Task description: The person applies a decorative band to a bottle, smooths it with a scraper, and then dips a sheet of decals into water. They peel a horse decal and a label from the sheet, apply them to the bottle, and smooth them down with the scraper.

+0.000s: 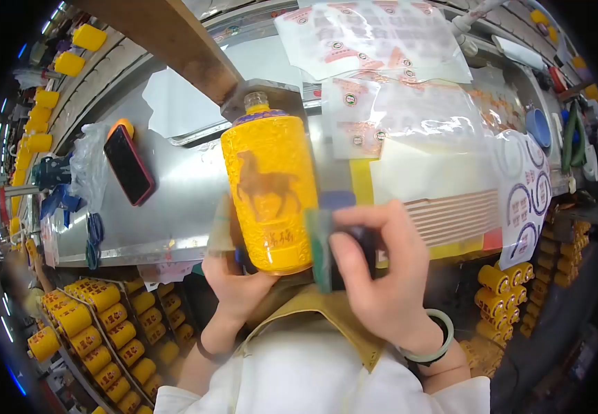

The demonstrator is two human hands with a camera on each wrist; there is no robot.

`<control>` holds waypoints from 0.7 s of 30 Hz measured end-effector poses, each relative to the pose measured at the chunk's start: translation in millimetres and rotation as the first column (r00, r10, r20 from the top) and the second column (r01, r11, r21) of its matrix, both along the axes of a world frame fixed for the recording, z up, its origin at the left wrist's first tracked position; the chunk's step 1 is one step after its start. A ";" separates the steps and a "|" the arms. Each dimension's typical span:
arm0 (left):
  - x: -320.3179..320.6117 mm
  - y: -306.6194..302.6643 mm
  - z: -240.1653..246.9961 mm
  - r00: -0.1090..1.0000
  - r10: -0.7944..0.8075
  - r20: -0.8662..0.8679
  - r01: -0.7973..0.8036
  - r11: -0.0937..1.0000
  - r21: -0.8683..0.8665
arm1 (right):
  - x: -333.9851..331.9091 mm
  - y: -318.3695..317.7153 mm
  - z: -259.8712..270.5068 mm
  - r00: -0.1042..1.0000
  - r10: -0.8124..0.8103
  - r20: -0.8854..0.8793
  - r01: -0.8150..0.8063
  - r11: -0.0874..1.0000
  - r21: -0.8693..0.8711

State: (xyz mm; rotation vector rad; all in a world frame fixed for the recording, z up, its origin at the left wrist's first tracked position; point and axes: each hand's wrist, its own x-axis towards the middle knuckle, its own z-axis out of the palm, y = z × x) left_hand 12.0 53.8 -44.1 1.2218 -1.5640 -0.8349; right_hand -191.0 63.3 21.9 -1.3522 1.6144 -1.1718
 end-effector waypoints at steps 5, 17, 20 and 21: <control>-6.4 -2.7 7.0 1.000 0.008 -0.021 -0.008 1.000 -0.012 | 10.8 -1.7 7.3 0.996 0.081 0.026 -0.081 0.997 0.002; -0.8 -0.8 4.3 0.997 0.028 0.066 -0.028 1.000 -0.005 | 11.6 6.9 -3.9 0.996 0.013 0.090 -0.018 0.998 0.054; -2.2 -4.1 5.7 0.998 -0.017 -0.058 0.022 0.996 0.081 | -8.5 -0.6 -2.4 0.989 0.020 -0.147 -0.007 0.996 0.084; -4.5 -2.9 5.9 0.992 -0.024 -0.122 0.041 0.990 0.138 | -12.0 -1.3 -2.2 0.982 0.039 -0.184 -0.023 0.996 0.090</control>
